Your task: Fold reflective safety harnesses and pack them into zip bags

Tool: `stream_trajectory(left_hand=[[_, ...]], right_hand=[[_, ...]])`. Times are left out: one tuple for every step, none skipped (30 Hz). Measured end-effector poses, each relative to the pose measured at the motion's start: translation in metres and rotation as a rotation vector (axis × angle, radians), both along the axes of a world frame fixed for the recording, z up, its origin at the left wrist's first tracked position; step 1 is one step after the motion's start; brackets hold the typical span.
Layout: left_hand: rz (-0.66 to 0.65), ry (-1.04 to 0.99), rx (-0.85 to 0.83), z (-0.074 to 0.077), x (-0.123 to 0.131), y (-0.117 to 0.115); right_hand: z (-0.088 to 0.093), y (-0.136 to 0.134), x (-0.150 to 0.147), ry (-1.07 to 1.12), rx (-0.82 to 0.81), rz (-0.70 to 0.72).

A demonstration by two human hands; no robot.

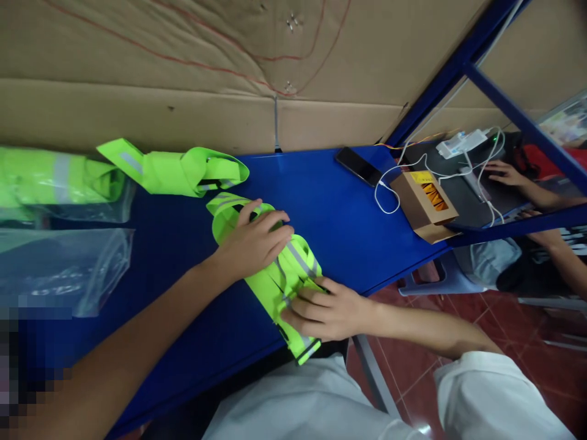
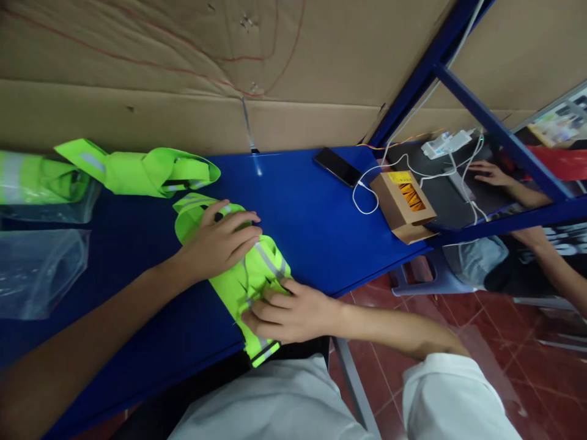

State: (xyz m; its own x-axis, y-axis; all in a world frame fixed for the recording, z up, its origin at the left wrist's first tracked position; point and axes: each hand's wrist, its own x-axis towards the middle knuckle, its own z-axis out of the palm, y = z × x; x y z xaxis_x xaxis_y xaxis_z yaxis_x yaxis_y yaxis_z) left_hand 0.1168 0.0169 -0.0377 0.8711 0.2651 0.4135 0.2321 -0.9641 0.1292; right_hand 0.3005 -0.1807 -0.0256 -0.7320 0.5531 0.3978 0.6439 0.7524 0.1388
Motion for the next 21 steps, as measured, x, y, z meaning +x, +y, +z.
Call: stream_trajectory(left_hand=[[-0.007, 0.005, -0.004, 0.001, 0.003, -0.003], [-0.009, 0.009, -0.003, 0.001, 0.005, -0.006], [-0.011, 0.012, 0.000, 0.002, 0.008, -0.008], [-0.016, 0.016, 0.005, 0.002, 0.012, -0.010], [-0.025, 0.023, 0.011, 0.002, 0.015, -0.011], [-0.039, 0.033, 0.016, 0.002, 0.018, -0.011], [-0.053, 0.044, 0.013, 0.002, 0.020, -0.010], [-0.066, 0.053, 0.002, 0.002, 0.022, -0.009], [-0.080, 0.061, -0.017, 0.002, 0.023, -0.007], [-0.093, 0.066, -0.039, 0.002, 0.024, -0.006], [-0.104, 0.068, -0.062, 0.002, 0.024, -0.005], [-0.114, 0.070, -0.079, 0.001, 0.023, -0.003], [-0.124, 0.070, -0.087, 0.001, 0.022, -0.001], [-0.134, 0.073, -0.086, 0.001, 0.022, 0.001], [-0.142, 0.074, -0.079, 0.000, 0.021, 0.003], [-0.147, 0.077, -0.070, 0.000, 0.020, 0.006], [-0.150, 0.079, -0.060, 0.000, 0.020, 0.009], [-0.142, 0.078, -0.049, 0.000, 0.020, 0.013], [-0.123, 0.075, -0.038, 0.000, 0.020, 0.016], [-0.097, 0.069, -0.028, 0.000, 0.020, 0.018], [-0.071, 0.063, -0.018, 0.000, 0.020, 0.020]], right_hand=[[0.001, -0.002, 0.001, 0.014, 0.007, 0.002], [0.005, -0.003, 0.002, 0.031, -0.024, -0.008], [0.010, -0.002, 0.003, 0.051, -0.090, -0.024], [0.017, 0.000, 0.003, 0.069, -0.185, -0.041], [0.025, 0.005, 0.004, 0.086, -0.299, -0.061], [0.034, 0.011, 0.004, 0.102, -0.416, -0.087], [0.042, 0.020, 0.003, 0.111, -0.522, -0.111], [0.050, 0.029, 0.003, 0.114, -0.600, -0.139], [0.056, 0.039, 0.002, 0.104, -0.648, -0.148], [0.061, 0.050, 0.001, 0.091, -0.668, -0.123], [0.063, 0.060, 0.000, 0.073, -0.668, -0.083], [0.063, 0.069, -0.001, 0.051, -0.662, -0.036], [0.061, 0.077, -0.001, 0.029, -0.651, 0.004], [0.057, 0.084, -0.002, 0.004, -0.635, 0.025], [0.053, 0.090, -0.003, -0.018, -0.614, 0.027], [0.048, 0.095, -0.004, -0.036, -0.587, 0.015], [0.042, 0.098, -0.005, -0.047, -0.554, 0.012], [0.038, 0.101, -0.007, -0.048, -0.517, 0.022], [0.033, 0.102, -0.009, -0.039, -0.485, 0.041], [0.030, 0.103, -0.011, -0.016, -0.467, 0.060], [0.028, 0.103, -0.012, 0.019, -0.462, 0.073]])
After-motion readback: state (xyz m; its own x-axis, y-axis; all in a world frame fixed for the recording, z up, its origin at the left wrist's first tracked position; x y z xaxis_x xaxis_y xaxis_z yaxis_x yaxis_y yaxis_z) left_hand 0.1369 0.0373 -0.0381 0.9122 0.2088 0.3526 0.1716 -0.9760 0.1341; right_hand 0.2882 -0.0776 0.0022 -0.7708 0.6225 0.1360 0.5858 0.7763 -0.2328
